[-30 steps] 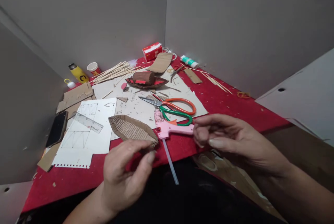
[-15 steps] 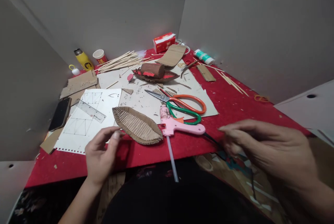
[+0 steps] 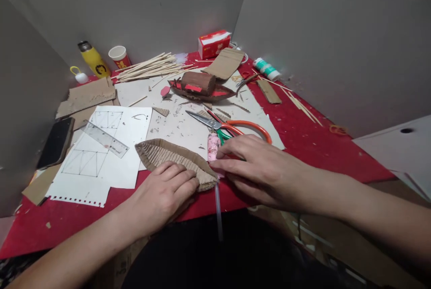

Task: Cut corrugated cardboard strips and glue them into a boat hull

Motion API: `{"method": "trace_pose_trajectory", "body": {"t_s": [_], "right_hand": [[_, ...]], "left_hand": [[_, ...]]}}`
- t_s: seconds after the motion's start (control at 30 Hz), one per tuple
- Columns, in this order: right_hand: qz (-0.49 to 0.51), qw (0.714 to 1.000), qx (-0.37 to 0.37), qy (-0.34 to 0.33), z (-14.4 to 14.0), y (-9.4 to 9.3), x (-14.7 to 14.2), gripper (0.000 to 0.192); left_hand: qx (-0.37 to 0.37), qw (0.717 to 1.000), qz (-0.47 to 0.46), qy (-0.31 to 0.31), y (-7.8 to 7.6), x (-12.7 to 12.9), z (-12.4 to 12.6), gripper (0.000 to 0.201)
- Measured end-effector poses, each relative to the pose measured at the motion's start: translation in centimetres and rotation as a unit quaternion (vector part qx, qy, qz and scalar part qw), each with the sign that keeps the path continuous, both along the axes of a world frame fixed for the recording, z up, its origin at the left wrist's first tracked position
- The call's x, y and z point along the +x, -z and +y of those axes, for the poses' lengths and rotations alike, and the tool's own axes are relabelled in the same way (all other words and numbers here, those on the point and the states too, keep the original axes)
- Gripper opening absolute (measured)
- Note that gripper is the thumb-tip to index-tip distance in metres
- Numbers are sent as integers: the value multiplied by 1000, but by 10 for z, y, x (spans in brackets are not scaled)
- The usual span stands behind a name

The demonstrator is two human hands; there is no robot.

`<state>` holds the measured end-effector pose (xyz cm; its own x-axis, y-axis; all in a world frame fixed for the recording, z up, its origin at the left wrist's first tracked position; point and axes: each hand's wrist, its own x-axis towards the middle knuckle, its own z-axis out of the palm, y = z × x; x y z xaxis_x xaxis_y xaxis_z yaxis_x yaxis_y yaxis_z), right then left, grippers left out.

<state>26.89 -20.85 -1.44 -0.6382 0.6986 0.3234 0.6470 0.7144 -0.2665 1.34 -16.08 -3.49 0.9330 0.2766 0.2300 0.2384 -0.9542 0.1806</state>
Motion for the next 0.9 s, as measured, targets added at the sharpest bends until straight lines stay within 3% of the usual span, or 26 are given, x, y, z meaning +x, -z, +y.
{"method": "trace_pose_trajectory", "body": {"t_s": [0.23,0.43,0.7,0.83,0.9], "right_hand": [[-72,993,-80,-47,17,-6,-7,37],[-128,986,-56,-94,42,-8,-13,18],[-187,979,-38,-66,35,-3,-25,14],[-130,989,-24,-72,35,-11,-18,18],[-80,996,-6,-39,30,-18,-6,24]], "left_hand": [[10,999,-9,36,3,4,9,17],[5,999,-29,42,7,5,15,11],[11,999,-33,31,12,8,16,18],[23,998,-41,39,12,8,17,18],[35,997,-58,46,9,5,17,17]]}}
